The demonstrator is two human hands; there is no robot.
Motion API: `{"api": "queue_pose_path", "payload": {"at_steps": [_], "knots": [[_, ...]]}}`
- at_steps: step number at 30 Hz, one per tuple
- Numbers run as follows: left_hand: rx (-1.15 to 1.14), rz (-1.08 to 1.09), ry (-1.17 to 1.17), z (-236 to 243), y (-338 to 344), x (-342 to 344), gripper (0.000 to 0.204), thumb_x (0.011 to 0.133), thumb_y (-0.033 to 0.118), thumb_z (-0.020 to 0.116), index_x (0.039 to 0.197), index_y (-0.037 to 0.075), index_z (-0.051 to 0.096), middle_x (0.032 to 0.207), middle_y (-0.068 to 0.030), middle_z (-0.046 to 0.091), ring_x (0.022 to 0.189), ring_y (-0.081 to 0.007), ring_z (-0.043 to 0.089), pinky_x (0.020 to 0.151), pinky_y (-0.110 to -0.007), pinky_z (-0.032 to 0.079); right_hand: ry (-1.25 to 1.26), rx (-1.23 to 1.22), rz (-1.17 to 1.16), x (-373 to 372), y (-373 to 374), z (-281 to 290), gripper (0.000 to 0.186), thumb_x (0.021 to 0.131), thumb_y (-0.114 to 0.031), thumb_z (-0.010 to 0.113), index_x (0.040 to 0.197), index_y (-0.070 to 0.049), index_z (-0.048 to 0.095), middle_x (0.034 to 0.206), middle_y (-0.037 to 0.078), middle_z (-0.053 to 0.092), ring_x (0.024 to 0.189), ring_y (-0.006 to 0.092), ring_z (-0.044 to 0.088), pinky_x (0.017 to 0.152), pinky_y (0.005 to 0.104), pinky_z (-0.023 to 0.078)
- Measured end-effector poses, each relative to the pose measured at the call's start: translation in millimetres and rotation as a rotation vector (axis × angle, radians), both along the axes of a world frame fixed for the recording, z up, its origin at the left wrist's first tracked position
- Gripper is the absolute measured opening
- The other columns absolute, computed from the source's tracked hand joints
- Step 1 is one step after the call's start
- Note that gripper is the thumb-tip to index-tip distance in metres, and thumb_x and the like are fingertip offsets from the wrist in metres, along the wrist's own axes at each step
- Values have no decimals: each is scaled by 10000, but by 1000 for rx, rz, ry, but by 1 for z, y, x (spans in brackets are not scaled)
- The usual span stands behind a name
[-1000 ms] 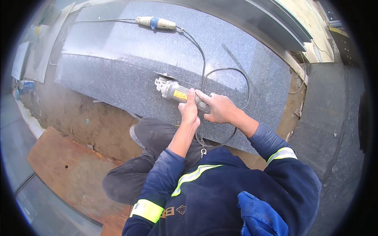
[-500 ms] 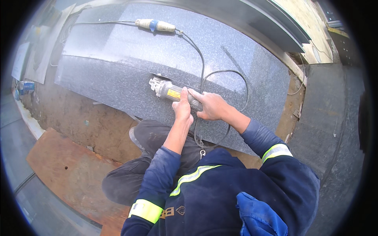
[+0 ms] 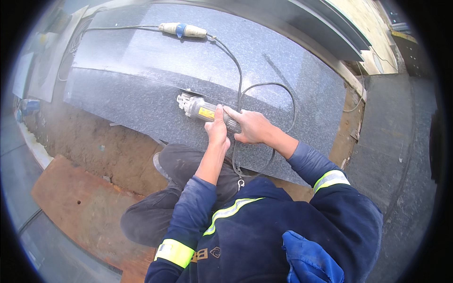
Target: The person uses an angle grinder to cut a large gray stone slab placed on the ground. They hold the slab with one hand and guide the grinder with the other, creating a cut line along the slab's surface.
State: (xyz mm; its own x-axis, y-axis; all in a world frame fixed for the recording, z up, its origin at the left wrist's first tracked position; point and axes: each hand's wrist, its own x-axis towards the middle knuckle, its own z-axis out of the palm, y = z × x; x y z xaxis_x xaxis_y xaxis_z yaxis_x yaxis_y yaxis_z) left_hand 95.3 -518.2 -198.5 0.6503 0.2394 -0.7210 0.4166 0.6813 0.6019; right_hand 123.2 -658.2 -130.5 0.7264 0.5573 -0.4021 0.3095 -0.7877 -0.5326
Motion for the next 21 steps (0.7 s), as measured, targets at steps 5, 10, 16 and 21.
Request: {"api": "queue_pose_path", "payload": {"at_steps": [5, 10, 16, 21], "knots": [[-6, -18, 27, 2, 1, -1, 487, 1010, 322, 758, 1271, -70, 635, 1195, -132, 693, 1035, -192, 689, 880, -369, 575, -40, 1, 3, -3, -1, -4, 976, 748, -240, 780, 1624, -93, 377, 946, 259, 680, 859, 428, 705, 758, 504, 564], [-32, 8, 4, 13, -27, -19, 422, 1019, 267, 746, 1289, -36, 629, 1192, -112, 685, 1050, -187, 674, 909, -366, 559, 6, -59, -4, -17, -21, 19, 967, 753, -235, 773, 1624, -95, 379, 943, 264, 681, 859, 432, 707, 756, 504, 564], [-10, -12, 43, 17, -20, -12, 486, 1009, 289, 756, 1309, -61, 601, 1223, -130, 671, 1072, -190, 669, 912, -371, 559, -13, -27, -11, -14, -18, 8, 959, 754, -237, 773, 1621, -101, 386, 944, 262, 684, 865, 438, 708, 763, 512, 566], [9, 17, 61, 0, -1, 3, 543, 987, 336, 781, 1281, -88, 612, 1209, -149, 677, 1049, -206, 679, 904, -376, 564, -15, -5, 12, 2, -1, -3, 952, 760, -254, 771, 1617, -96, 388, 972, 275, 688, 894, 447, 714, 789, 521, 568]]}}
